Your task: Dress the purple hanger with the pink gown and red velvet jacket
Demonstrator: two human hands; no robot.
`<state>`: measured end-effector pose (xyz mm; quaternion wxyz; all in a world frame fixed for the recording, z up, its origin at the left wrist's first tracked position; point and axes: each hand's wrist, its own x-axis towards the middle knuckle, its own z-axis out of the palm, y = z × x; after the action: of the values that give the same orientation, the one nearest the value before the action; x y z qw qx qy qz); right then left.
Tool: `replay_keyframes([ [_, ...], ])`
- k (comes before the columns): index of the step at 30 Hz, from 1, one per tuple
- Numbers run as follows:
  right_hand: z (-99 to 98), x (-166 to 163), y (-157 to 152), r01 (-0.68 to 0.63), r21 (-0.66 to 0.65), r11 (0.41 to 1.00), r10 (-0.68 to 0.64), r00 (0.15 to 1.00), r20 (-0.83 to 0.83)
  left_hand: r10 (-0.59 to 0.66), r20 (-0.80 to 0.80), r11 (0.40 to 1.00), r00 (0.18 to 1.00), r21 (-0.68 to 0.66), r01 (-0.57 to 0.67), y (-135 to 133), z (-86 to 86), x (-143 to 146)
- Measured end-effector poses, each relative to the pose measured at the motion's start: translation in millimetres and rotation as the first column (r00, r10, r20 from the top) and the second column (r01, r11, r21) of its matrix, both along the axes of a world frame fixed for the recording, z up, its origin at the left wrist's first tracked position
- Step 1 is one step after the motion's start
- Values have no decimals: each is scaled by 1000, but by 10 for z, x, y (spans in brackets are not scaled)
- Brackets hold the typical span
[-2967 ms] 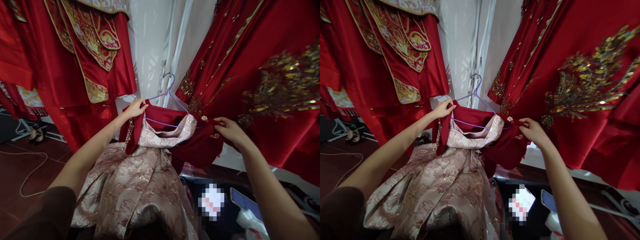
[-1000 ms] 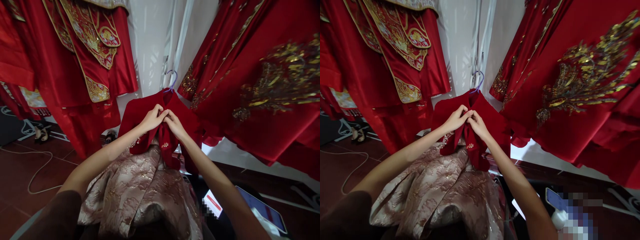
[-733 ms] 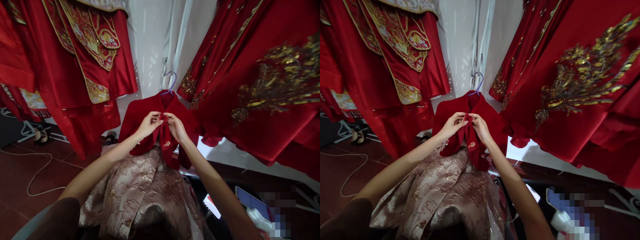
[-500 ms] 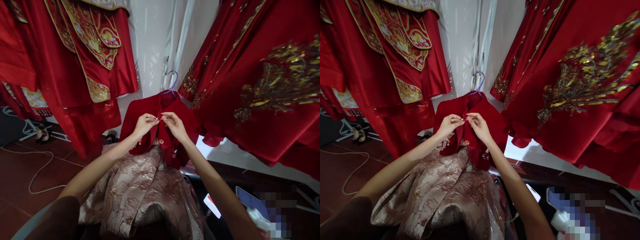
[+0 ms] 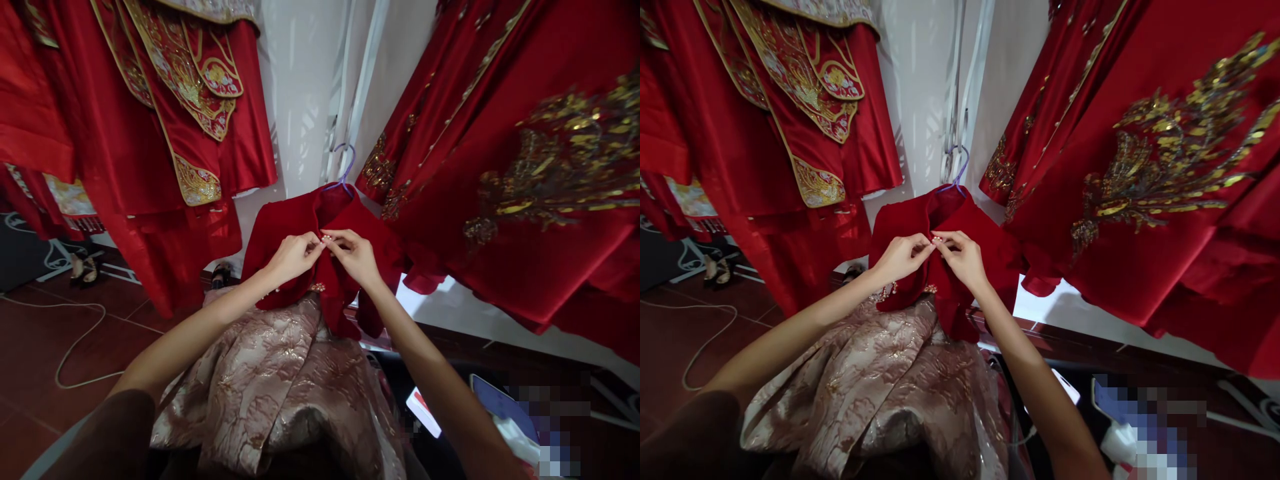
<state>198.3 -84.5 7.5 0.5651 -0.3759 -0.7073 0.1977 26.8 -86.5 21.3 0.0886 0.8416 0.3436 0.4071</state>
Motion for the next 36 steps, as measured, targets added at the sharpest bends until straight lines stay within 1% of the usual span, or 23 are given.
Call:
replay_keyframes([
  [4, 15, -9, -42, -79, -31, 996, 77, 995, -58, 21, 5, 1000, 1000, 5, -21, 4, 7, 11],
  [7, 17, 4, -56, -93, -30, 995, 91, 994, -64, 24, 26, 1000, 999, 2, -24, 11, 0, 17],
  [11, 29, 34, -57, -121, -44, 992, 119, 992, -43, 8, 4, 1000, 1000, -6, -8, 22, -9, 14],
  [18, 69, 45, -21, -50, -9, 999, 50, 998, 49, 5, -70, 999, 998, 40, -2, 39, -25, -5],
  [26, 93, 46, -10, -96, -58, 994, 99, 993, 69, -15, -128, 996, 992, 88, 26, 11, 24, -22],
  [29, 88, 29, -6, -63, -69, 996, 71, 991, 111, -35, -129, 996, 991, 80, 46, 5, 6, -7],
  [31, 67, 5, 12, -30, -55, 998, 37, 992, 121, -26, -127, 996, 992, 78, 36, 5, -26, 9],
  [33, 33, -20, 43, -19, -56, 998, 23, 997, 78, 2, -118, 997, 993, 75, 7, 10, -64, 26],
  [36, -18, -44, 101, -15, -143, 990, 4, 997, -80, 12, -95, 999, 995, 50, -7, 17, -108, 48],
])
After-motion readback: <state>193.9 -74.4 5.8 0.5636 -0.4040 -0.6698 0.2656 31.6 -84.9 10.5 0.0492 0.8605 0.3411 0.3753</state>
